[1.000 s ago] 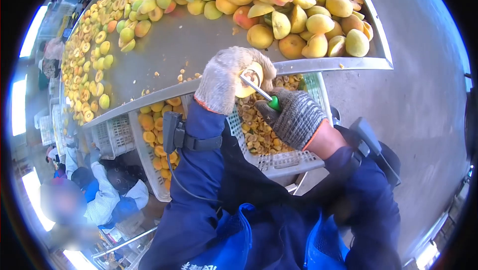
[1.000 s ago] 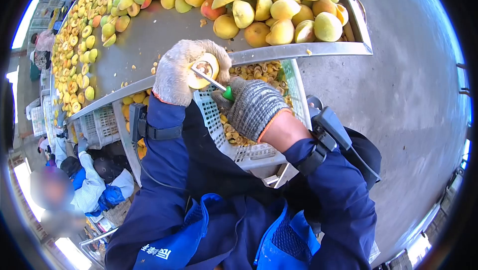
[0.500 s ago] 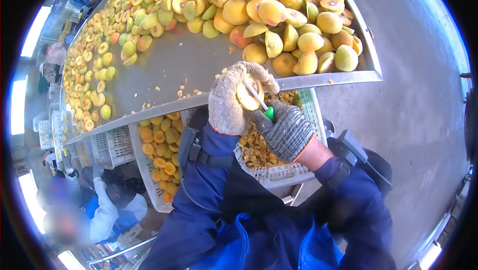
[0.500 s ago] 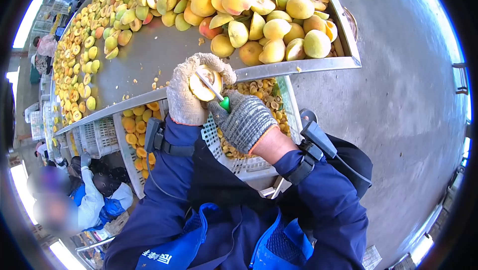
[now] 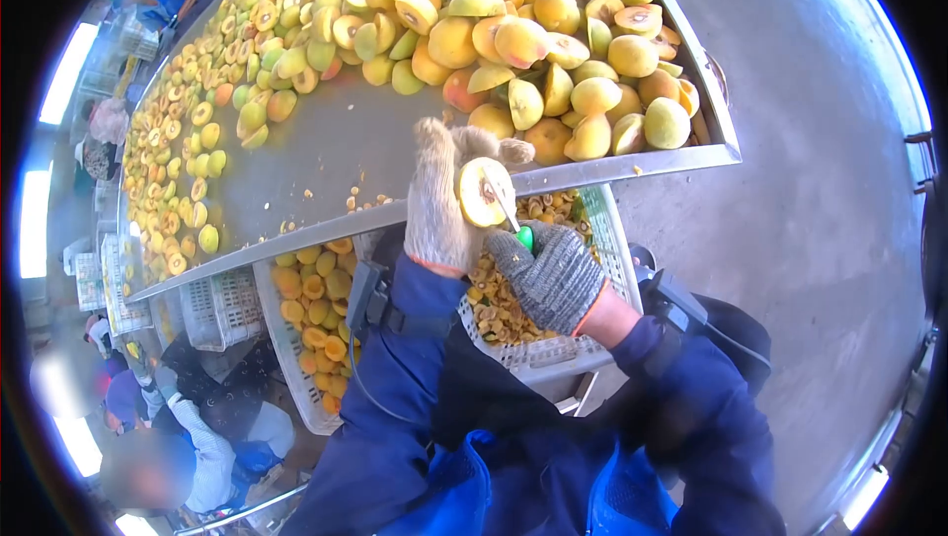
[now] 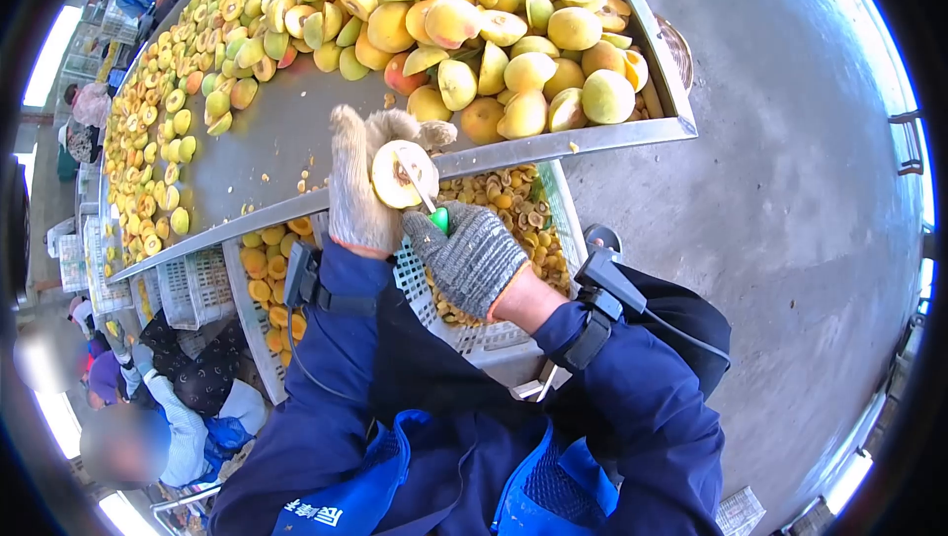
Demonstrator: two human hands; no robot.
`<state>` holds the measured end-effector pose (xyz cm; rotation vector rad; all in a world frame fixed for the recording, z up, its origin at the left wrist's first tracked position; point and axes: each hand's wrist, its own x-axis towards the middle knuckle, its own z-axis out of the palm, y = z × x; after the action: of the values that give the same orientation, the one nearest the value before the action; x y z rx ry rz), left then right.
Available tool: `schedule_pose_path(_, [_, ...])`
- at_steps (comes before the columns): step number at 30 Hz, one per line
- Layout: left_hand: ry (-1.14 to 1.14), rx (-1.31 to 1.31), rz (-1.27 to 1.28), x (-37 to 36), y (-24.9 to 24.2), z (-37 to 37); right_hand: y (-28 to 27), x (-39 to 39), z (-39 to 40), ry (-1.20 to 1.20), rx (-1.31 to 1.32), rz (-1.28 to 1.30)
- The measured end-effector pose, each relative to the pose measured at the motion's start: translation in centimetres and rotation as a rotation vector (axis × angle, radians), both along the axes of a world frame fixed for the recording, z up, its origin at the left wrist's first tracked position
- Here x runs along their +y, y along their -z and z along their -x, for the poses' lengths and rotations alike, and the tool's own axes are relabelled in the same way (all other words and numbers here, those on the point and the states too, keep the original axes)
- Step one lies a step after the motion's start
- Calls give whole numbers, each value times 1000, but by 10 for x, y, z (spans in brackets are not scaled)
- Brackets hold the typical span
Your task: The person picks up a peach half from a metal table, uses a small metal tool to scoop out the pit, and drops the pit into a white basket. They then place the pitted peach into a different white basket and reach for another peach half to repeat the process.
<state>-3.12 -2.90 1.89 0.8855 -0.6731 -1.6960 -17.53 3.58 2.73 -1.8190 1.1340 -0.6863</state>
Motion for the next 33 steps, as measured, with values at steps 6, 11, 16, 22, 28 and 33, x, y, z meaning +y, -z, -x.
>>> schedule_pose_path(6, [-151,52,76,24,14,8,22,2,-9,-16,279,443])
schedule_pose_path(11, [-103,-207,160,20,8,-2,-4,4,-19,160,-249,-405])
schedule_pose_path(16, [-226,-403,414,30,-35,19,-3,19,-15,317,-472,-510])
schedule_pose_path(22, [-143,-685,741,25,-16,-6,30,19,-10,126,-75,153])
schedule_pose_path(28, [-109,-766,811,23,-24,-16,22,21,-17,269,-332,-328])
schedule_pose_path(33, [53,239,151,24,-19,-12,2,20,-15,406,-629,-584])
